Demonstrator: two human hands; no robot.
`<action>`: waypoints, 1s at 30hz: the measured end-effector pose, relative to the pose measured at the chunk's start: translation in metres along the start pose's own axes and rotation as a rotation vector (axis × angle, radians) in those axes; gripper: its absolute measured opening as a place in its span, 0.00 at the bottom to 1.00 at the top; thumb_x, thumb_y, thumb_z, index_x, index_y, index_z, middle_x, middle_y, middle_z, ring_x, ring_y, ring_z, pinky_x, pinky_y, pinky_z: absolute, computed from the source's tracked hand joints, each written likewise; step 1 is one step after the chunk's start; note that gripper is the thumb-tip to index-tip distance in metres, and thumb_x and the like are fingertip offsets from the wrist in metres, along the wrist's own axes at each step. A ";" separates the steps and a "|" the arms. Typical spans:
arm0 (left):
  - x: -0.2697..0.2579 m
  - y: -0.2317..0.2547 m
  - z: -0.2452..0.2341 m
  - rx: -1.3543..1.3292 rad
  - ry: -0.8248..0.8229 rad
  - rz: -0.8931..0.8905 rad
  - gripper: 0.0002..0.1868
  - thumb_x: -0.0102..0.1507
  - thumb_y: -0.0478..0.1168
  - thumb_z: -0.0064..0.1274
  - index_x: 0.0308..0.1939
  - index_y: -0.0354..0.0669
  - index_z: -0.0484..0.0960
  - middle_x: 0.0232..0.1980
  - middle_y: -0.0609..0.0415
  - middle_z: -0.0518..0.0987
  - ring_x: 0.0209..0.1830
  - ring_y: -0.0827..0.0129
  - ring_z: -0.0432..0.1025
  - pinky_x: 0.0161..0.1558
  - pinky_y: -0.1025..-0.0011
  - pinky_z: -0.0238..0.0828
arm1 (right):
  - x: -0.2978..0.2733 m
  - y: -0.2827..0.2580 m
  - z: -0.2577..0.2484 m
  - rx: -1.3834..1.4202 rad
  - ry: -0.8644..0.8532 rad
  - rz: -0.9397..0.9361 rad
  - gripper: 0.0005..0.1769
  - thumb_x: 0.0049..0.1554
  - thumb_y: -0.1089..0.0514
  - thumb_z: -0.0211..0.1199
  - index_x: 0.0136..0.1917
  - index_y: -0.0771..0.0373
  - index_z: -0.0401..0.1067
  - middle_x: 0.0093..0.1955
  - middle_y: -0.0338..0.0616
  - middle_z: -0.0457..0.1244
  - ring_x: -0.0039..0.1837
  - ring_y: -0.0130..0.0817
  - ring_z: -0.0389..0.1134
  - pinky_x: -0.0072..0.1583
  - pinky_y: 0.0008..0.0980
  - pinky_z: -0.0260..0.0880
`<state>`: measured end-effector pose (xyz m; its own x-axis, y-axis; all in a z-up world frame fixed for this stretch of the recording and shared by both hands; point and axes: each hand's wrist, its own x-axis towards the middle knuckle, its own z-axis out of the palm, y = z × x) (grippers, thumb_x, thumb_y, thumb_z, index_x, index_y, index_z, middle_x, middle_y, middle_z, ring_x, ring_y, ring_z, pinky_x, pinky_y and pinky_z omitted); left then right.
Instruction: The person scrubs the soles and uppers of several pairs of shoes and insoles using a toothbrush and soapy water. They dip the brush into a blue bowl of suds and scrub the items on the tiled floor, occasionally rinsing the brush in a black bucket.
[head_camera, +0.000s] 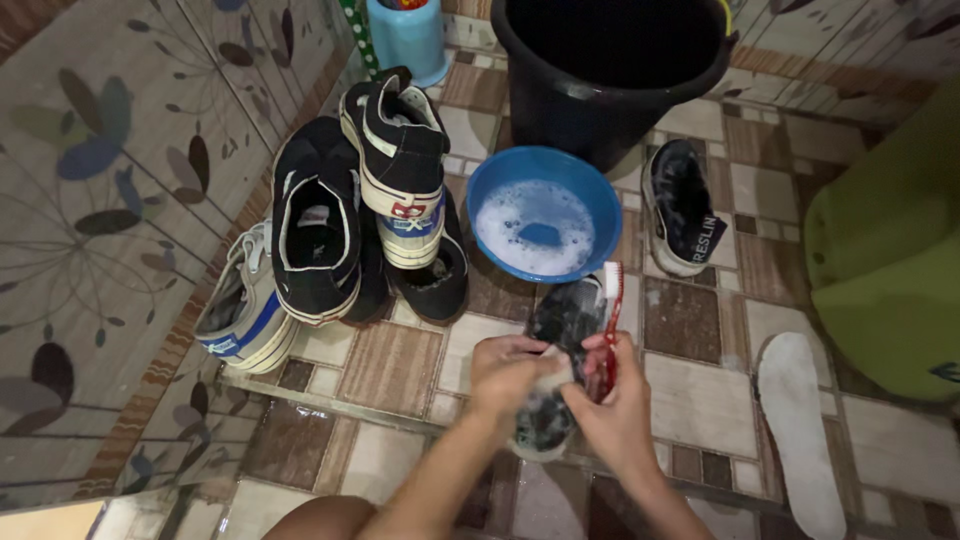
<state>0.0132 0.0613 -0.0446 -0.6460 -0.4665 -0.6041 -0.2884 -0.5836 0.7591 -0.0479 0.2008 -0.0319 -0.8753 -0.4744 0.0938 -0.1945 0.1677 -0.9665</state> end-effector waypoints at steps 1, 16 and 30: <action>0.002 0.000 -0.006 0.029 -0.106 0.047 0.19 0.48 0.28 0.64 0.44 0.32 0.83 0.33 0.52 0.84 0.27 0.68 0.75 0.30 0.70 0.71 | 0.000 0.003 0.001 0.015 -0.012 0.015 0.28 0.43 0.73 0.67 0.56 0.59 0.66 0.41 0.34 0.57 0.41 0.21 0.57 0.42 0.21 0.58; -0.103 0.094 -0.011 0.833 0.188 0.913 0.13 0.58 0.35 0.54 0.46 0.45 0.86 0.34 0.39 0.84 0.36 0.43 0.79 0.40 0.52 0.74 | 0.050 0.015 -0.029 -0.181 0.056 -0.090 0.22 0.50 0.70 0.62 0.58 0.60 0.77 0.35 0.29 0.60 0.37 0.19 0.59 0.38 0.21 0.57; -0.108 0.143 -0.099 0.306 0.235 0.954 0.10 0.60 0.30 0.47 0.42 0.36 0.82 0.36 0.56 0.79 0.35 0.79 0.68 0.38 0.78 0.66 | 0.118 0.061 -0.033 -0.580 -0.002 0.058 0.24 0.52 0.47 0.72 0.56 0.63 0.78 0.39 0.56 0.69 0.40 0.45 0.70 0.45 0.43 0.69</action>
<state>0.1115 -0.0374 0.1047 -0.5553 -0.7846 0.2757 0.0837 0.2771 0.9572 -0.1777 0.1834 -0.0716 -0.8911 -0.4516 0.0433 -0.3570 0.6391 -0.6813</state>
